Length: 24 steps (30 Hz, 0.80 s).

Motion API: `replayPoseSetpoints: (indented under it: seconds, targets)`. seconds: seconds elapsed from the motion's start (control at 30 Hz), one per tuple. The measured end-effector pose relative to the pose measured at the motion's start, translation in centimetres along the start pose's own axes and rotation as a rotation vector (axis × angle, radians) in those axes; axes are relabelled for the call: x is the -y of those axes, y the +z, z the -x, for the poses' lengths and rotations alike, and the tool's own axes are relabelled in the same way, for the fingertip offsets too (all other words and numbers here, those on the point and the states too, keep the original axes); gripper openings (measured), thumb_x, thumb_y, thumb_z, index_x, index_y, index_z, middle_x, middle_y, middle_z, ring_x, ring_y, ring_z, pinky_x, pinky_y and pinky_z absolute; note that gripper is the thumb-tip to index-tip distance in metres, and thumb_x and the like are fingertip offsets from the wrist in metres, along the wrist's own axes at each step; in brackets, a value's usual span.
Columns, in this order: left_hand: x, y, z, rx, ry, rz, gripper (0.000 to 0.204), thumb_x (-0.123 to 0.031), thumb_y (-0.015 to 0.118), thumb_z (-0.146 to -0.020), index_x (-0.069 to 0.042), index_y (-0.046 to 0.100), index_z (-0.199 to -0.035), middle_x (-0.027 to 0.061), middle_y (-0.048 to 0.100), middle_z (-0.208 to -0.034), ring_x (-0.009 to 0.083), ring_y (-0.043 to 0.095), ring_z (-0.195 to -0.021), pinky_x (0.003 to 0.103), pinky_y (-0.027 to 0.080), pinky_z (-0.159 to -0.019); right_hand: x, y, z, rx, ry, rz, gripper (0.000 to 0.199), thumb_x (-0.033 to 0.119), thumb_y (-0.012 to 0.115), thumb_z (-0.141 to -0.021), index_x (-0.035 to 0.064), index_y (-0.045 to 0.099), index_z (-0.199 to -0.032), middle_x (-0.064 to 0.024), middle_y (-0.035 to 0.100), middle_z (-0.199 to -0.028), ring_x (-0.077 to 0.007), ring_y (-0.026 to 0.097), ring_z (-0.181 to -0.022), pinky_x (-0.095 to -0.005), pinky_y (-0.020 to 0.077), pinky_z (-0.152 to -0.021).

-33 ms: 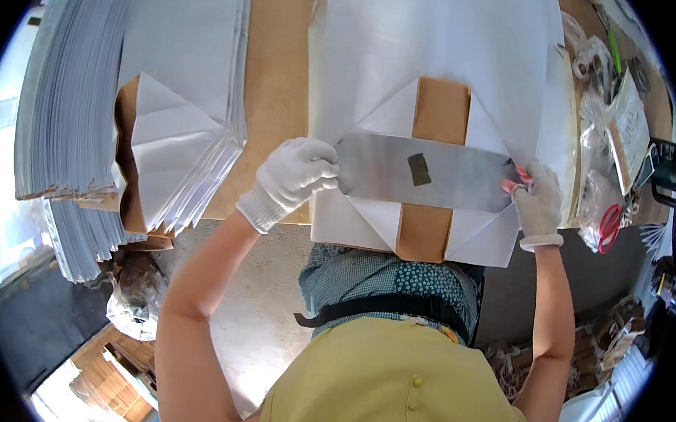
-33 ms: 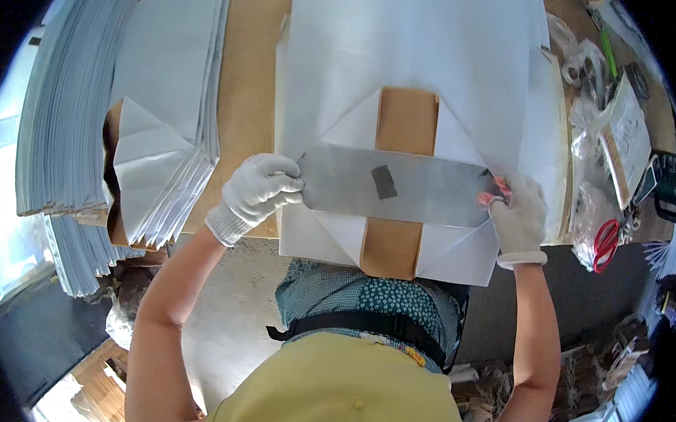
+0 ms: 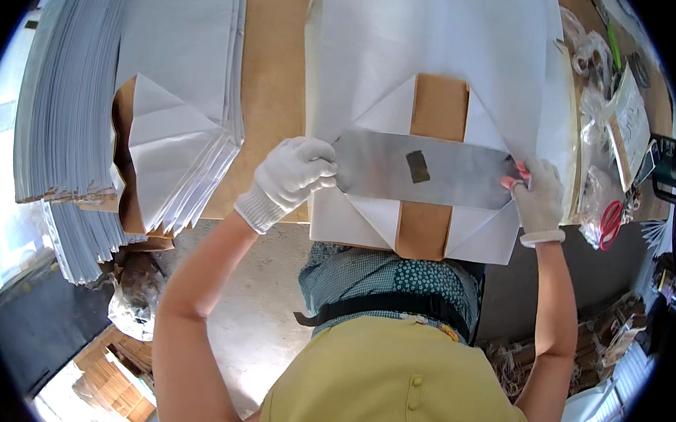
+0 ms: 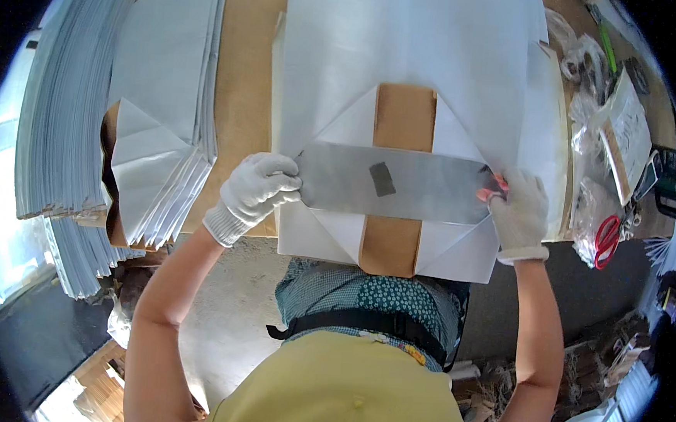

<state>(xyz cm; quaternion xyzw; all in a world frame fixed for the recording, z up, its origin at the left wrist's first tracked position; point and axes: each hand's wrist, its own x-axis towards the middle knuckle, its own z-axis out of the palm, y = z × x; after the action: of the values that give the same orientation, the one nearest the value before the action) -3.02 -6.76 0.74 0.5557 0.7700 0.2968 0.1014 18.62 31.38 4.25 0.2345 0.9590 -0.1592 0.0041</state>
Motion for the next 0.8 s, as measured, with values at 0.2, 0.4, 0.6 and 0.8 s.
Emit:
replayPoseSetpoints:
  seconds: [0.2, 0.4, 0.6, 0.8]
  targets:
    - [-6.4, 0.0, -2.9, 0.101, 0.067, -0.316, 0.037, -0.021, 0.08, -0.072, -0.005, 0.065, -0.103, 0.008, 0.064, -0.112, 0.031, 0.064, -0.111, 0.045, 0.053, -0.092, 0.9, -0.6, -4.5, 0.153, -0.329, 0.371, 0.023, 0.012, 0.071, -0.086, 0.008, 0.065, -0.107, -0.0107, 0.072, -0.102, -0.0345, 0.068, -0.1, -0.0443, 0.0523, -0.09]
    - [-6.4, 4.3, -4.4, 0.145, 0.149, -0.412, 0.018, -0.016, 0.07, -0.07, -0.012, 0.061, -0.085, 0.0052, 0.055, -0.085, 0.0273, 0.059, -0.083, 0.04, 0.047, -0.077, 4.4, -2.7, -7.5, 0.589, 0.16, 0.121, 0.028, -0.002, 0.072, -0.085, 0.0042, 0.06, -0.11, -0.0158, 0.069, -0.119, -0.037, 0.066, -0.117, -0.0421, 0.0523, -0.103]
    - [-5.6, 4.5, -4.2, 0.029, 0.043, -0.1, 0.02, -0.014, 0.078, -0.064, -0.013, 0.067, -0.08, 0.0038, 0.063, -0.085, 0.0273, 0.063, -0.087, 0.041, 0.046, -0.081, 1.0, -3.3, -1.3, 0.486, -0.066, -0.087, 0.049, 0.009, 0.086, -0.079, 0.0099, 0.063, -0.122, -0.0114, 0.059, -0.138, -0.0387, 0.058, -0.13, -0.0429, 0.0491, -0.112]
    - [-6.8, 6.4, -3.3, -0.146, -0.229, -0.025, 0.019, -0.011, 0.078, -0.064, -0.011, 0.068, -0.08, 0.005, 0.065, -0.086, 0.0306, 0.063, -0.084, 0.044, 0.048, -0.079, 0.9, -1.7, 0.5, 0.33, -0.238, 0.021, 0.056, 0.025, 0.094, -0.071, 0.0142, 0.068, -0.12, -0.0098, 0.06, -0.138, -0.0352, 0.063, -0.123, -0.0441, 0.0536, -0.105]
